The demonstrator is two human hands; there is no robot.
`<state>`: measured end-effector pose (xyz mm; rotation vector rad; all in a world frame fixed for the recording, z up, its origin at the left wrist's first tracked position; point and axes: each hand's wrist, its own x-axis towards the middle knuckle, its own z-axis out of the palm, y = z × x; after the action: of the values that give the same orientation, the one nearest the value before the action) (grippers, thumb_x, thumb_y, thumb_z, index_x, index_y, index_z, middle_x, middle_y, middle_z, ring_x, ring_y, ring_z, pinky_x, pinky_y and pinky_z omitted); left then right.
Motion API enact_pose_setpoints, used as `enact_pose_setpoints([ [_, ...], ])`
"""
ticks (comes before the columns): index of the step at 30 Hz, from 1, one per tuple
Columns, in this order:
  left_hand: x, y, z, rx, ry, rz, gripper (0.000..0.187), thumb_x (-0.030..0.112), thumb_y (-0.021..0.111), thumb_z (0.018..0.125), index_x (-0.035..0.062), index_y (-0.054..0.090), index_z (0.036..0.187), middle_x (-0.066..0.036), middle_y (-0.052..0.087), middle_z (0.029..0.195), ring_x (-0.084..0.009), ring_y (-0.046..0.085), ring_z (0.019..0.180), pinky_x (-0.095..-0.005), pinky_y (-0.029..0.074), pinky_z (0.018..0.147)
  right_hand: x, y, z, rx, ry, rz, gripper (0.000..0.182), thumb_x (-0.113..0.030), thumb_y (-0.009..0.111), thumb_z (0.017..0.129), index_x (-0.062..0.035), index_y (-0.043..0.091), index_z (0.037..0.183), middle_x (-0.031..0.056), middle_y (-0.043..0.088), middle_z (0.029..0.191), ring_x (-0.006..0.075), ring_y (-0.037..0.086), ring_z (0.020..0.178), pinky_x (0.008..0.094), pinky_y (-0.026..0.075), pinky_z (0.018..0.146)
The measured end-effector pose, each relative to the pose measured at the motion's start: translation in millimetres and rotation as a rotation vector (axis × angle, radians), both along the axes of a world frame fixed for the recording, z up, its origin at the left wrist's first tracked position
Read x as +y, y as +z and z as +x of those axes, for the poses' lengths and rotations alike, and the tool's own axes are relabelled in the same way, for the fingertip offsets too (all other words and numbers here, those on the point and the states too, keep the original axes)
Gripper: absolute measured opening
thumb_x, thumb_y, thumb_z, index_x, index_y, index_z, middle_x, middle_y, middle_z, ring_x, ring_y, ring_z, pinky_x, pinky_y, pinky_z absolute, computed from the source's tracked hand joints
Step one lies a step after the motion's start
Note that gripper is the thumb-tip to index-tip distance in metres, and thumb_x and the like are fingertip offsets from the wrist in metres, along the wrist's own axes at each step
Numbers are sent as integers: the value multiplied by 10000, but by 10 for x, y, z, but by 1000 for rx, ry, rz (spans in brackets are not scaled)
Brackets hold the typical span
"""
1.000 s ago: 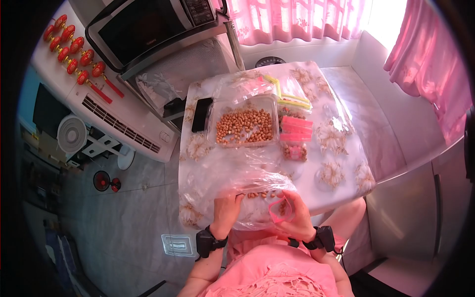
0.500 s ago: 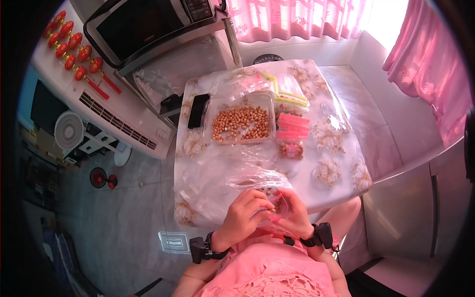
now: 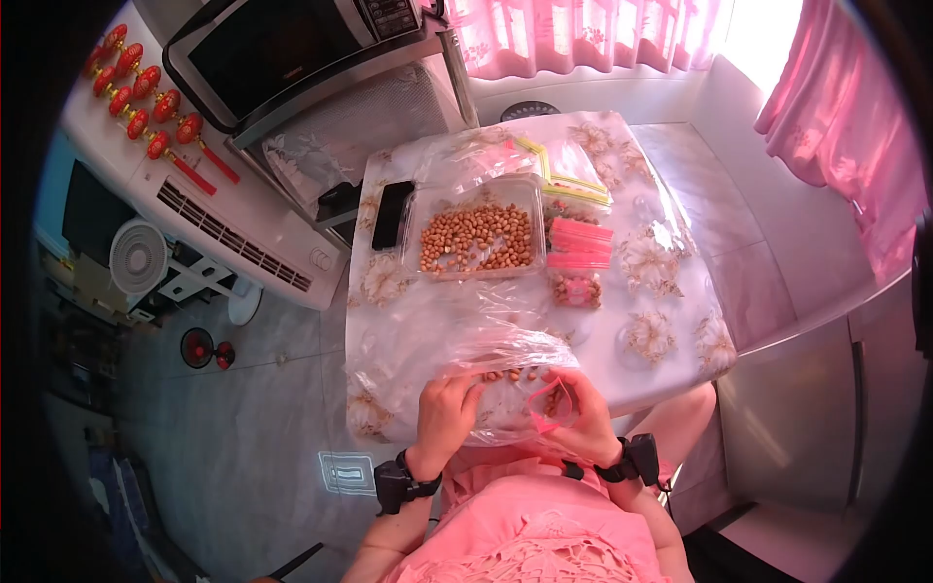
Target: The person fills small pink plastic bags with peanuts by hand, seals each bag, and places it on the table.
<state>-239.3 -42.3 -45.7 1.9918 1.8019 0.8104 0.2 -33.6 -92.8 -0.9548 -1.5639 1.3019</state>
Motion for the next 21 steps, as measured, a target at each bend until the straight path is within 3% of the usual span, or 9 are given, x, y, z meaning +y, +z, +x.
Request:
enact_pose_setpoints([
  [10, 153, -126, 100, -103, -30, -119, 216, 100, 735, 862, 37, 737, 1068, -170, 732, 976, -374, 699, 902, -424, 536, 767, 15, 69, -1, -48, -32, 48, 752, -56, 877, 738, -38, 514, 1396, 89, 622, 1277, 159, 611, 1157, 306, 500, 994],
  [13, 155, -170, 102, -61, -37, -74, 183, 153, 695, 907, 80, 745, 1068, -158, 735, 932, -375, 701, 847, -459, 541, 738, 14, 26, -8, -53, -44, 60, 749, -89, 892, 730, -34, 526, 1382, 101, 631, 1257, 183, 628, 1132, 314, 520, 966],
  [15, 170, -160, 111, -84, -13, -107, 188, 92, 714, 877, 46, 744, 1057, -158, 733, 969, -358, 708, 866, -403, 540, 749, 14, 8, -14, -42, -52, 65, 754, -117, 905, 717, -30, 537, 1369, 114, 637, 1240, 209, 642, 1114, 325, 537, 945],
  [21, 187, -89, 136, -65, -13, -85, 184, 80, 699, 893, 56, 753, 1067, -147, 741, 988, -343, 716, 862, -392, 543, 750, 25, 8, -19, -62, -67, 91, 766, -121, 913, 699, -31, 543, 1363, 114, 633, 1239, 213, 641, 1120, 329, 538, 947],
])
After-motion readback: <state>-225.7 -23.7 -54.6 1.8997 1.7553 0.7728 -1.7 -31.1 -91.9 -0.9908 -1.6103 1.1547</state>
